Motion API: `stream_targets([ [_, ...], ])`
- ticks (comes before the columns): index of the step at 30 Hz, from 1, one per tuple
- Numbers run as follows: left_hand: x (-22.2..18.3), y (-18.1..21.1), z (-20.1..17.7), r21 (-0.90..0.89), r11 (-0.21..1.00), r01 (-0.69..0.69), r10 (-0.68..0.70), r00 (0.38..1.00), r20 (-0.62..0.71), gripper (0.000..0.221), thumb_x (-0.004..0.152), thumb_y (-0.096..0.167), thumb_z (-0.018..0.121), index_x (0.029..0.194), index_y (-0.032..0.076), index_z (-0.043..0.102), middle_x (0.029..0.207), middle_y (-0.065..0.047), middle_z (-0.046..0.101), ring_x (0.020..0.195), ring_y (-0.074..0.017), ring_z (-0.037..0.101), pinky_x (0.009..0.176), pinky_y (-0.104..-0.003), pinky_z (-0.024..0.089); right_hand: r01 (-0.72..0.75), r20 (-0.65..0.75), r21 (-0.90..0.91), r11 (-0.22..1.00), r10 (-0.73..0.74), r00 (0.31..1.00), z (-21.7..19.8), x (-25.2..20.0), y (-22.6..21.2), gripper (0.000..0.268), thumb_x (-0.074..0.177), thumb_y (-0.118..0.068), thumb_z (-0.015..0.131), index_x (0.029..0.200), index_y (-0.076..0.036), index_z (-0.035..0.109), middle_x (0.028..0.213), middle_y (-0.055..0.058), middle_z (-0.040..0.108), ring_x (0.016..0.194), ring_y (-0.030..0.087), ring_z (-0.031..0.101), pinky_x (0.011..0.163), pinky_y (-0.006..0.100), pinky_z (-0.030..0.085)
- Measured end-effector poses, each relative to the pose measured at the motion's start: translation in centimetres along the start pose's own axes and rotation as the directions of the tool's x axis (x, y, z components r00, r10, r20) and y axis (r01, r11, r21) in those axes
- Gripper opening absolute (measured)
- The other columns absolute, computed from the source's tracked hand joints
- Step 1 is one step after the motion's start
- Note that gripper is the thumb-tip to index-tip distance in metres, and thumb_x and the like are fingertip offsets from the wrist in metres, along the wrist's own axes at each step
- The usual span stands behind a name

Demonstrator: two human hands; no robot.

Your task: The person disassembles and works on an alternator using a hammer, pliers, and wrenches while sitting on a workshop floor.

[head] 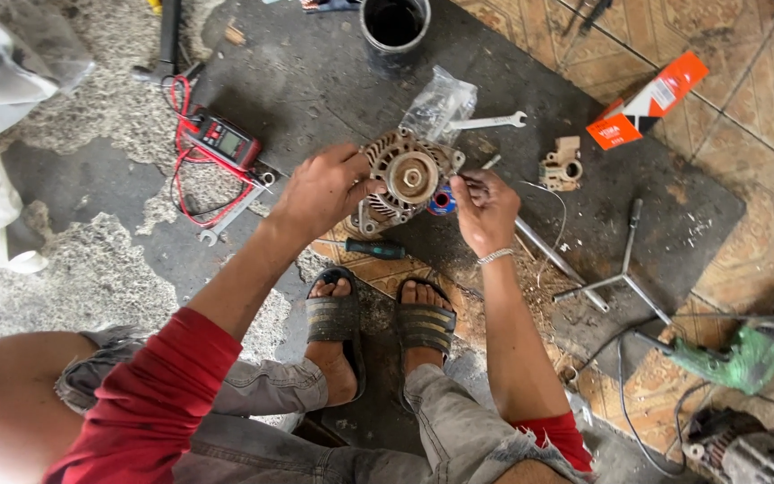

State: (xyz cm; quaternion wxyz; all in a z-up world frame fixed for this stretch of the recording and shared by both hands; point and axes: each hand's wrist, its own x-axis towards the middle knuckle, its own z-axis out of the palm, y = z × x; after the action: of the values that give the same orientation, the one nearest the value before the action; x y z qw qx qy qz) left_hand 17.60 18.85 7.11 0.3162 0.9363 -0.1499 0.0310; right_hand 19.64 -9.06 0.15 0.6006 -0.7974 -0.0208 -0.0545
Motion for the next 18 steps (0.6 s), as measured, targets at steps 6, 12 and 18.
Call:
stream_targets([
  [6, 0.3, -1.2, -0.4, 0.067, 0.994, -0.085, 0.082, 0.996, 0.044, 0.024, 0.097, 0.035, 0.079, 0.099, 0.015, 0.065, 0.092, -0.004, 0.061, 0.083, -0.0368, 0.074, 0.07, -0.049, 0.061, -0.08, -0.17, -0.027, 0.996, 0.075, 0.983, -4.2, -3.0, -0.9, 0.031, 0.096, -0.013, 0.077, 0.106, 0.015, 0.066, 0.087, 0.023, 0.07, 0.071, 0.027, 0.073, 0.06, 0.034, 0.062],
  [12, 0.2, -1.0, 0.2, 0.055, 0.975, -0.216, 0.218, 0.976, -0.032, 0.012, 0.11, 0.021, 0.074, 0.103, 0.013, 0.068, 0.095, -0.003, 0.062, 0.08, -0.032, 0.074, 0.07, -0.042, 0.062, -0.338, -0.299, -0.371, 0.865, 0.234, 0.925, -8.7, -10.5, 6.7, 0.011, 0.084, -0.014, 0.081, 0.093, -0.007, 0.078, 0.08, 0.014, 0.074, 0.07, 0.026, 0.074, 0.057, 0.034, 0.056],
  [18, -0.7, -2.4, 0.4, 0.023, 0.958, -0.286, 0.287, 0.953, -0.096, 0.007, 0.103, 0.019, 0.081, 0.104, 0.013, 0.077, 0.093, -0.005, 0.068, 0.082, -0.0312, 0.075, 0.07, -0.037, 0.061, -0.296, -0.174, -0.475, 0.829, 0.241, 0.955, -6.0, -8.2, 7.0, 0.017, 0.083, -0.011, 0.084, 0.094, 0.0, 0.079, 0.084, 0.019, 0.073, 0.068, 0.029, 0.073, 0.057, 0.033, 0.061],
])
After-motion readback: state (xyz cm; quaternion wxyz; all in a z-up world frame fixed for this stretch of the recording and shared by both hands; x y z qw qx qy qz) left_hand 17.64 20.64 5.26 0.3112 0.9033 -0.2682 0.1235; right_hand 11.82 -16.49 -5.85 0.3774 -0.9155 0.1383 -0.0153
